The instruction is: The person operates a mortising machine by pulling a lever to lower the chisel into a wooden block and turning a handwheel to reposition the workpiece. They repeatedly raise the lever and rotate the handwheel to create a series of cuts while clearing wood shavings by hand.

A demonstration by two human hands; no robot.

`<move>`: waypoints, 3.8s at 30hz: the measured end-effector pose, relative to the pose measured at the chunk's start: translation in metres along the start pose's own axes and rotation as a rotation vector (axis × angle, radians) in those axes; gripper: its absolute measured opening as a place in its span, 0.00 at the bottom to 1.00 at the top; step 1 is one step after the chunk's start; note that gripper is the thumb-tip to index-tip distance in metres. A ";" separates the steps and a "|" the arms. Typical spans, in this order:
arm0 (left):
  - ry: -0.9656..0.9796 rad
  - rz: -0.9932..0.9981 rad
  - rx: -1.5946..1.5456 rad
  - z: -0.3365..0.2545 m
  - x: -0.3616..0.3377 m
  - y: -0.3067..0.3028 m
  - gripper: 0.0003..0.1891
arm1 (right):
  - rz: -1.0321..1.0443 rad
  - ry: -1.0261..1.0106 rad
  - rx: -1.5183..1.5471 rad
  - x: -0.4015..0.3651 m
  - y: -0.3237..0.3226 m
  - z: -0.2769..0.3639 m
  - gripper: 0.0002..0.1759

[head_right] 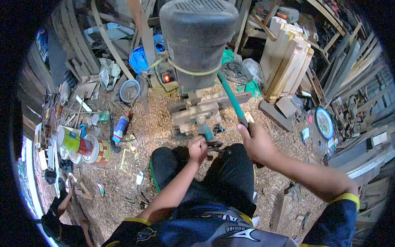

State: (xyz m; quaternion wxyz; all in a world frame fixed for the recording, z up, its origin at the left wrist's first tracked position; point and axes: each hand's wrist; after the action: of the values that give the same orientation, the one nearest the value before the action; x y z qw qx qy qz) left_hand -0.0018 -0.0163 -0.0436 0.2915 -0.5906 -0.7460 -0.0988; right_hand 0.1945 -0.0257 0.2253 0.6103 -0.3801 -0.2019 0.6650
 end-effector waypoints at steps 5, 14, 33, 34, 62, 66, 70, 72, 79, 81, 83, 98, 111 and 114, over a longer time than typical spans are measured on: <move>-0.031 -0.017 0.027 -0.008 0.006 0.004 0.13 | 0.067 0.233 0.307 -0.005 -0.005 0.018 0.30; -0.054 -0.008 0.007 -0.011 0.008 0.005 0.13 | -0.014 0.132 0.164 0.004 0.029 -0.019 0.26; -0.031 0.028 0.018 -0.009 0.006 0.005 0.13 | -0.137 -0.038 0.162 0.022 0.082 -0.079 0.22; -0.038 0.026 0.011 -0.009 0.006 0.005 0.13 | -0.137 -0.041 0.163 0.023 0.086 -0.082 0.22; -0.205 0.044 0.113 -0.018 -0.003 0.001 0.18 | -0.316 -0.241 0.105 0.034 0.119 -0.096 0.29; -0.174 0.006 0.136 -0.007 -0.007 0.006 0.20 | -0.251 -0.128 0.191 0.028 0.108 -0.085 0.31; -0.217 0.026 0.139 -0.012 -0.008 0.005 0.19 | -0.212 -0.273 -0.020 0.036 0.079 -0.082 0.27; -0.212 -0.005 0.178 -0.006 -0.008 0.007 0.18 | -0.084 -0.191 -0.077 0.015 0.045 -0.050 0.24; -0.215 -0.002 0.157 -0.005 -0.011 0.005 0.16 | 0.178 -0.170 0.355 -0.027 -0.056 0.029 0.22; -0.211 -0.030 0.158 -0.001 -0.011 0.007 0.17 | 0.330 -0.197 0.502 -0.034 -0.096 0.056 0.29; -0.145 -0.026 0.137 -0.003 -0.010 0.005 0.17 | 0.435 -0.266 0.824 -0.019 -0.121 0.064 0.19; -0.226 -0.067 0.187 -0.011 -0.009 0.007 0.16 | -0.243 -0.599 0.852 0.106 0.003 0.013 0.31; -0.157 -0.062 0.142 -0.015 -0.007 0.010 0.13 | -0.326 0.044 -0.088 0.074 0.216 -0.166 0.28; -0.144 -0.059 0.137 -0.017 -0.008 0.016 0.13 | -0.341 0.088 -0.059 0.106 0.240 -0.228 0.33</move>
State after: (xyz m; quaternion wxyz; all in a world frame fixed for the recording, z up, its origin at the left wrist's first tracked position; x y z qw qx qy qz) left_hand 0.0196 -0.0262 -0.0376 0.2739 -0.5526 -0.7870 -0.0133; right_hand 0.2119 -0.0098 -0.1217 0.7111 -0.3868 -0.2558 0.5285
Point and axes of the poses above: each hand's wrist, its own x-axis towards the middle knuckle, its own y-axis out of the palm, z = x × y, and after that the axes turned 1 degree about -z, right-handed
